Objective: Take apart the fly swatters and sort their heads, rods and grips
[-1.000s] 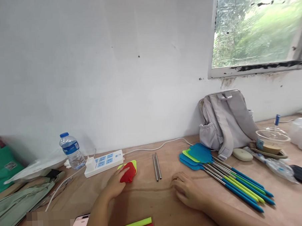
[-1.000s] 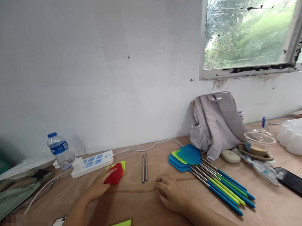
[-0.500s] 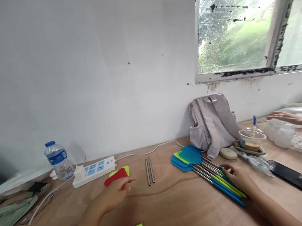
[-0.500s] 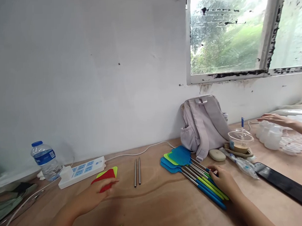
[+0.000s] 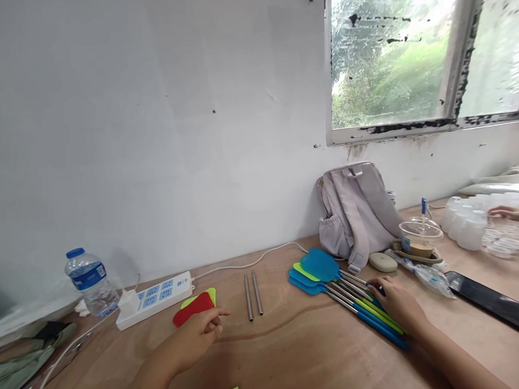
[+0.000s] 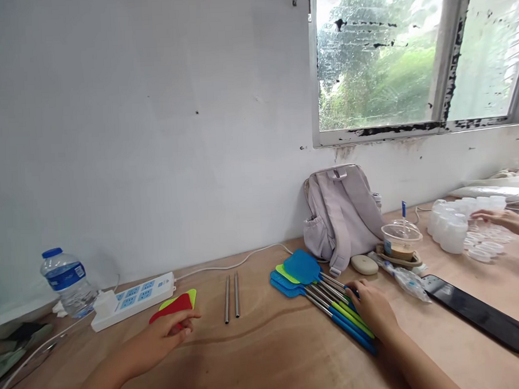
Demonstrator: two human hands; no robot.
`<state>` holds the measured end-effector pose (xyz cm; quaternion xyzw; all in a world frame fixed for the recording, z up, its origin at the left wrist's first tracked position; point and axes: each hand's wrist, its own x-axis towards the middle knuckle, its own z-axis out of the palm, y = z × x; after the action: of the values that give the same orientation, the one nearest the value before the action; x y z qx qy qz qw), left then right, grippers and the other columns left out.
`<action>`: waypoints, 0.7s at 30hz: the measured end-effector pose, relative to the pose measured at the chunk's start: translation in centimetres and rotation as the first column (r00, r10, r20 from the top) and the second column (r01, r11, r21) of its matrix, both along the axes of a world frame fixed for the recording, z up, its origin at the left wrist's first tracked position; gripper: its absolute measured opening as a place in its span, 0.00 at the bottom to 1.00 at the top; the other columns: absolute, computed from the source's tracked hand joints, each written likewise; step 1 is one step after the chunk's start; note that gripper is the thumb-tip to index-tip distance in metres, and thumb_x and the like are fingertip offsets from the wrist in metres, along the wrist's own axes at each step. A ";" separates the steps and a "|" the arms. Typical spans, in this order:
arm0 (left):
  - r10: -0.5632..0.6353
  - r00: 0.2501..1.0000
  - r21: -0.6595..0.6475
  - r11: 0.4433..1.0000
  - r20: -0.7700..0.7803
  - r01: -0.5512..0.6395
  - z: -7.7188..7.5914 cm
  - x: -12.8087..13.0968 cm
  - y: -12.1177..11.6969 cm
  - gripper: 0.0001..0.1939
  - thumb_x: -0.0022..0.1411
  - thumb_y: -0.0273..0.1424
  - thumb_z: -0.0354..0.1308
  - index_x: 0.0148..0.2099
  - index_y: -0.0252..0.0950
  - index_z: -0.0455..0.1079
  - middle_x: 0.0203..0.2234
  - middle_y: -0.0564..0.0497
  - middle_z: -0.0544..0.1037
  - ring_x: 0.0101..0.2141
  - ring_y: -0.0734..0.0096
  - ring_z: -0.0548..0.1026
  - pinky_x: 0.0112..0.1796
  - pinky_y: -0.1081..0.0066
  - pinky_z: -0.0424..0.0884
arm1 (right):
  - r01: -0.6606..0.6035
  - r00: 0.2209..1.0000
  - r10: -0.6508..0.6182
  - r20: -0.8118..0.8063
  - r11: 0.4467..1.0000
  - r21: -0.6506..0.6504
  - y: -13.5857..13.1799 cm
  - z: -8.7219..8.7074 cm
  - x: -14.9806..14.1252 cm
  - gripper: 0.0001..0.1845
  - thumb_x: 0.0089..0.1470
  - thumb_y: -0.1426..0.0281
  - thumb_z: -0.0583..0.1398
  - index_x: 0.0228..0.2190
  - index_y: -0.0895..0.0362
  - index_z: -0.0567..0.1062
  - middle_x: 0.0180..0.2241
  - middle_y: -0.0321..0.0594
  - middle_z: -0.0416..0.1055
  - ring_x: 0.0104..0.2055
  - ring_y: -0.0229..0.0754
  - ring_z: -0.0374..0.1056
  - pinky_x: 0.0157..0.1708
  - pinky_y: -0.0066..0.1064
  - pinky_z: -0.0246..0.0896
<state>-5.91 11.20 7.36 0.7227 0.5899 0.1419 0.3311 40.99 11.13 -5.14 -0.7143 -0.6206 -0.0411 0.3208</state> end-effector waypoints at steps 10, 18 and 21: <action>0.048 0.997 0.058 0.997 0.052 -0.051 0.0 -0.3 0.1 0.21 0.51 0.37 0.53 0.48 0.40 0.68 0.40 0.49 0.75 0.41 0.60 0.72 0.42 0.67 0.65 | 0.026 1.000 -0.022 -0.016 0.943 0.332 -0.7 2.1 -1.0 0.20 0.56 0.56 0.47 0.39 0.56 0.69 0.39 0.47 0.67 0.34 0.47 0.69 0.30 0.34 0.64; 0.061 0.919 0.064 0.994 0.389 -0.093 -0.8 7.4 -1.1 0.29 0.54 0.45 0.50 0.54 0.36 0.58 0.50 0.42 0.68 0.49 0.61 0.67 0.50 0.66 0.59 | -0.132 0.895 0.249 -0.370 0.941 0.312 -2.0 2.4 -8.9 0.21 0.53 0.54 0.52 0.41 0.55 0.69 0.29 0.42 0.71 0.29 0.44 0.68 0.28 0.32 0.64; 0.074 0.809 -0.079 0.996 0.583 -0.035 -2.6 11.1 -2.4 0.33 0.55 0.51 0.48 0.56 0.37 0.53 0.53 0.40 0.66 0.53 0.61 0.63 0.54 0.64 0.53 | -0.344 0.741 0.428 -0.518 0.904 0.255 -3.2 1.5 -14.1 0.19 0.54 0.56 0.53 0.41 0.54 0.70 0.33 0.42 0.72 0.34 0.45 0.68 0.34 0.34 0.65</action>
<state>5.22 8.80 4.71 0.6158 0.4840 0.3476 0.5154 26.90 7.90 -3.65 -0.5251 -0.6281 0.1942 0.5404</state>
